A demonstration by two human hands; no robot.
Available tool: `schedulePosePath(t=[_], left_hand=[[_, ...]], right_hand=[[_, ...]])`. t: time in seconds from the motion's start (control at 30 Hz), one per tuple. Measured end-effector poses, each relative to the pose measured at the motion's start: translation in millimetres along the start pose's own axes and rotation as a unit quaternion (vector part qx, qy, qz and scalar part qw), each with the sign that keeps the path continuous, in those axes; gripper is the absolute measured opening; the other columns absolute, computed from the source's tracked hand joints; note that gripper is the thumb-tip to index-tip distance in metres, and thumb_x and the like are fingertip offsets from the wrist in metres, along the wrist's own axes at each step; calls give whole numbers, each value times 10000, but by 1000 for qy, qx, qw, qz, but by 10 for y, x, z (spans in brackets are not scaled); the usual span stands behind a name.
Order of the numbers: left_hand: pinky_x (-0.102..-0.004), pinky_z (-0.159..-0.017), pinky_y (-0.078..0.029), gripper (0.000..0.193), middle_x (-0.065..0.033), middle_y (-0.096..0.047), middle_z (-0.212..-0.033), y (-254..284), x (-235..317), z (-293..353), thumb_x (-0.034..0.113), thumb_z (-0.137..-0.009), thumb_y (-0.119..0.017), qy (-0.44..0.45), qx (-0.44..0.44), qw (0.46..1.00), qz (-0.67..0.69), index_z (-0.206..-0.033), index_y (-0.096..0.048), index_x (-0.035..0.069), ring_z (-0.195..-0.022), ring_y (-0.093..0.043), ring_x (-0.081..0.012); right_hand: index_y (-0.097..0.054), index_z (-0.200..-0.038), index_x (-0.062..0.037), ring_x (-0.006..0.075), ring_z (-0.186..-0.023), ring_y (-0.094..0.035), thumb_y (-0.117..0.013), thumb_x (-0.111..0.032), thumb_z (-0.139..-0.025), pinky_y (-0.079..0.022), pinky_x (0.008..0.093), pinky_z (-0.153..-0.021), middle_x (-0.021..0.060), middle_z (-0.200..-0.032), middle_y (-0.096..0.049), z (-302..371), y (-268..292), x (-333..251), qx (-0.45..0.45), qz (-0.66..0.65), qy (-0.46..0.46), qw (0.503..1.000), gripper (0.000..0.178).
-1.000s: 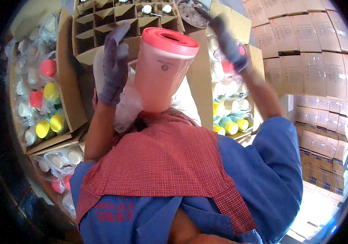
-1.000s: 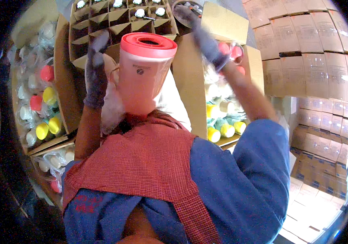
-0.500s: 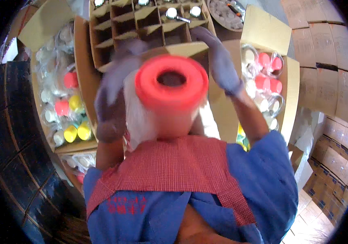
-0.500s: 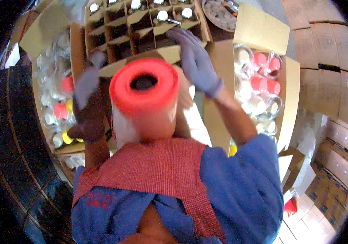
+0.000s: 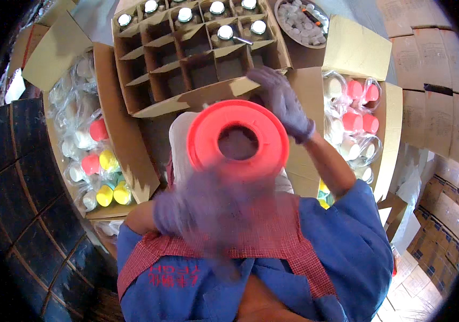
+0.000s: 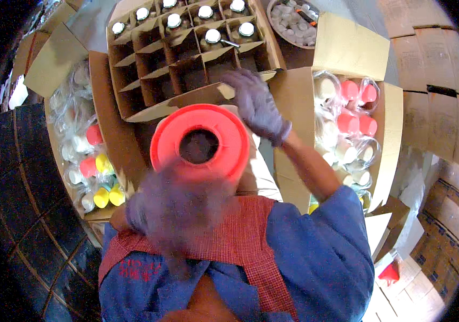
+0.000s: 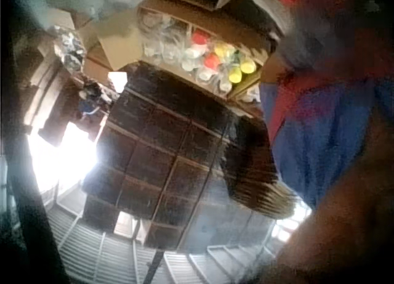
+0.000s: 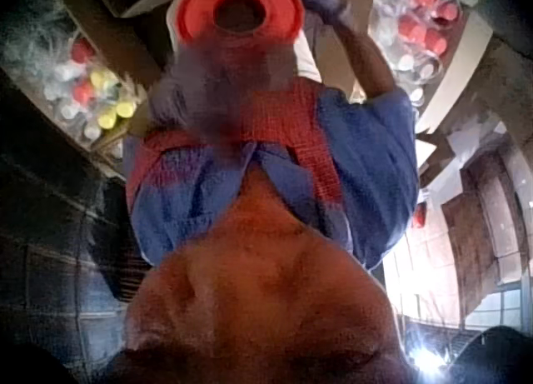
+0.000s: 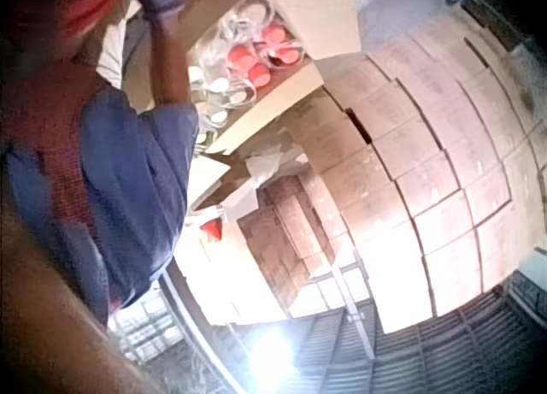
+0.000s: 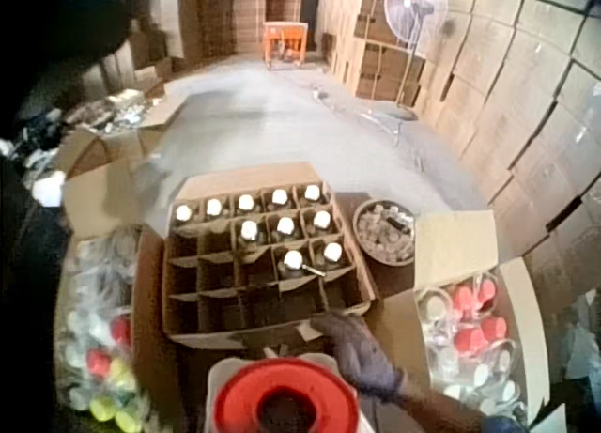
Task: The person assembles plastic containers by inserting metal components into the openings, securing them with red lids, and placing the finished units into cardboard boxes. The person handles multiple containers, lids, and metal parts throughout the process.
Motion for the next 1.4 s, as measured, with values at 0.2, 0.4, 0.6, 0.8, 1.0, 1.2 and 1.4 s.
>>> schedulePosePath(t=[0.2,0.4,0.6,0.8,1.0,1.2,1.4], left_hand=[[-444,-1053,-366,731,-164,-500,-1303,187,-193,-133,509,-780,-649,29,9,997,74,-1265,-474,-10,-1182,-493,-325],[-469,-1102,-251,866,-219,-379,-1405,-194,1210,-301,587,-775,-594,-258,62,871,-414,-1357,-385,-20,-1301,-356,-398],[-421,-991,-390,640,-162,-526,-1246,-1182,2014,133,387,-719,-747,-436,-147,839,-291,-1232,-519,78,-1158,-502,-325],[-319,-871,-487,308,-100,-586,-1145,-756,1652,-309,200,-894,-539,-365,40,848,-383,-1181,-555,89,-965,-581,-195],[-347,-1057,-329,748,-182,-434,-1370,-488,943,-140,426,-801,-653,-209,-106,852,-468,-1366,-412,0,-1263,-429,-242],[-481,-1035,-303,932,-191,-437,-1341,-267,1726,-619,548,-650,-726,-270,-101,830,-477,-1366,-416,38,-1257,-397,-395],[-494,-1056,-287,974,-191,-435,-1371,-336,1499,-737,619,-631,-705,-310,-66,825,-469,-1361,-421,39,-1266,-402,-391]], right_hand=[[-580,-1210,-37,329,-1230,-489,-471,-441,-888,-280,495,-1092,163,-1262,-561,-34,-61,-225,-128,-185,53,973,528],[-597,-1157,-20,357,-1240,-479,-398,-364,-924,-287,510,-1090,189,-1265,-555,-100,61,150,-56,-268,-136,952,460],[-552,-1226,-12,322,-1253,-466,-438,-279,-903,-307,437,-1086,192,-1300,-525,-109,-106,596,-42,-225,-242,943,434],[-578,-1181,-41,325,-1202,-496,-456,-317,-913,-286,433,-1100,143,-1260,-564,-71,-31,-152,-128,-188,15,974,404],[-582,-1186,-22,307,-1196,-516,-413,-507,-936,-324,452,-1076,166,-1193,-603,-331,227,-195,-56,-283,-63,955,571],[-591,-1188,-31,312,-1200,-511,-271,-664,-903,-325,457,-1076,166,-1238,-576,-17,-192,823,-28,-271,-317,909,764],[-665,-927,-39,349,-1038,-581,-488,-318,-827,-313,630,-1026,163,-1031,-631,-571,-18,-8,-89,-439,137,883,345]])
Point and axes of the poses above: each hand's wrist, its own z-axis away from the middle knuckle, its own y-axis out of the back of the hand, x = y × z, the point moved 10 cm from there along -z, towards the middle knuckle
